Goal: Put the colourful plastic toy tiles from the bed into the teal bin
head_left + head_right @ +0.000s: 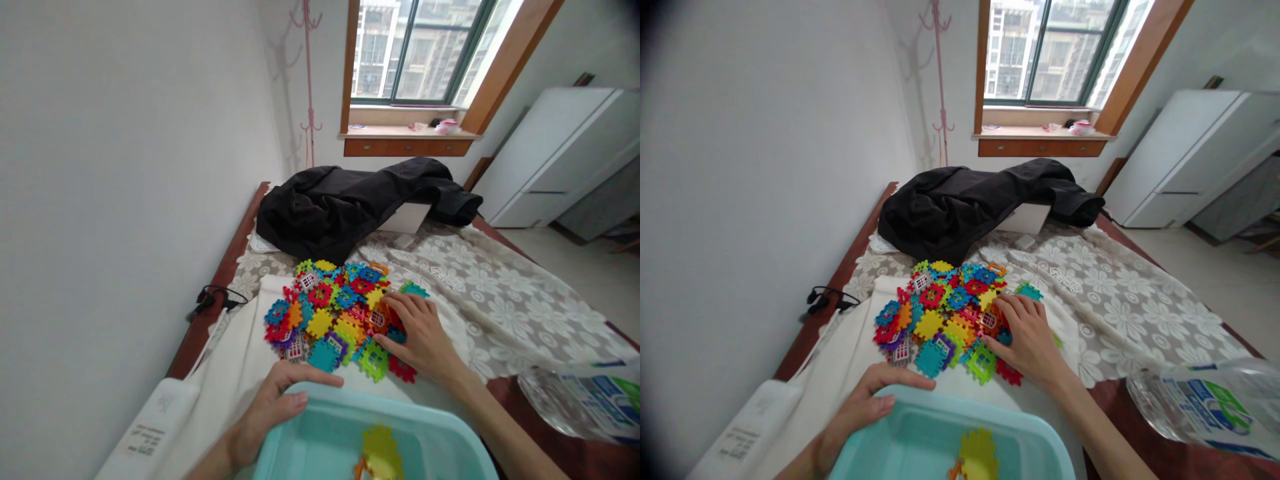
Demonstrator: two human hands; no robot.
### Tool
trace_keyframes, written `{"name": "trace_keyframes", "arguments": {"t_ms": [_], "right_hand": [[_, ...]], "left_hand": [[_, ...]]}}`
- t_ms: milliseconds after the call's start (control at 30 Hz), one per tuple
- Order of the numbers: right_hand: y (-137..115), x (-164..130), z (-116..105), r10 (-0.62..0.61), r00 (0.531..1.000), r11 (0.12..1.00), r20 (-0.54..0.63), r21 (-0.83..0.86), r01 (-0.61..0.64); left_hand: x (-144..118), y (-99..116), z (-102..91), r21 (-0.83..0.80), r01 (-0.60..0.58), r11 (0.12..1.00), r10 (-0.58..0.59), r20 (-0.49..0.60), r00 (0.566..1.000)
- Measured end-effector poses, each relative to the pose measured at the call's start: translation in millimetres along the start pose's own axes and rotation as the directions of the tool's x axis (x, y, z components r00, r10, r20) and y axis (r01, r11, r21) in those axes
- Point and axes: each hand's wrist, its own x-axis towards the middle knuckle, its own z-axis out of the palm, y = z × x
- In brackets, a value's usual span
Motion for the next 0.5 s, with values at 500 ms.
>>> {"name": "trace_keyframes", "arguments": {"t_ms": [500], "right_hand": [[0.9,-4.6,10.5,-0.157,0.986,0.987,-0.051,0.036,0.159]], "left_hand": [[-0.4,-0.8,1.3,-0.056,0.004,0.998,-0.004,0.001,1.0]]}}
